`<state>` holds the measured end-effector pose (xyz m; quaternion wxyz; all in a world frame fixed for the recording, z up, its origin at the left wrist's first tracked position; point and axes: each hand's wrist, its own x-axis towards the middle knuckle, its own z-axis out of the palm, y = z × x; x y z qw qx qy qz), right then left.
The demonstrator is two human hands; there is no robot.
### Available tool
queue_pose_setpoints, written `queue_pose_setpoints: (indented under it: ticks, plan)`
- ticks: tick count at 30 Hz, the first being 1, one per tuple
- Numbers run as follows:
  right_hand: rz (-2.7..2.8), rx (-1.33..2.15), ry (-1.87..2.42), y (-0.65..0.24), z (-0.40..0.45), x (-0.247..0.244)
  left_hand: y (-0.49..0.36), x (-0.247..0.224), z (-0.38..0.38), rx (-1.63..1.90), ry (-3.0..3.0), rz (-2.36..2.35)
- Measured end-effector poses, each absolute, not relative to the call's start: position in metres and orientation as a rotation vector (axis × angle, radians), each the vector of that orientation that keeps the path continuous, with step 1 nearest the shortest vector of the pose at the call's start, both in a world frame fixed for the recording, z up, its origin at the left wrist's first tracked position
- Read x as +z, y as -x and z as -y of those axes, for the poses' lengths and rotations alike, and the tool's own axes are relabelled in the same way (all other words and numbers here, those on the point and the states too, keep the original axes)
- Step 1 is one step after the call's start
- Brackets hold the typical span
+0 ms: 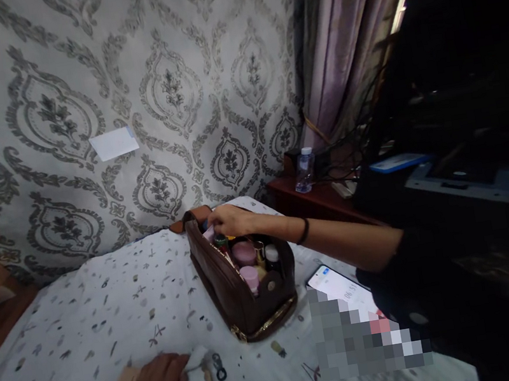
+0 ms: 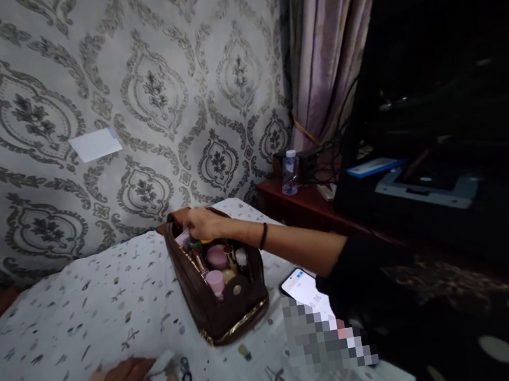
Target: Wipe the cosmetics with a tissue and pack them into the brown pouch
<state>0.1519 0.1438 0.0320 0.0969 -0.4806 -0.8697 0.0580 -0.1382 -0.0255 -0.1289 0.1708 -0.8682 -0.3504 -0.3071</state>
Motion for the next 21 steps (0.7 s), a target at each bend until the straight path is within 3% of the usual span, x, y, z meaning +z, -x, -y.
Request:
queue_pose_setpoints:
  ticks: [7, 21]
  plan:
    - [2.437, 0.386, 1.429, -0.146, -0.147, 0.039, 0.141, -0.136, 0.025, -0.81, 2.456, 0.994]
    - [2.528, 0.401, 1.365, -0.138, -0.13, 0.052, 0.136, -0.127, 0.034, -0.801, 2.488, 1.138]
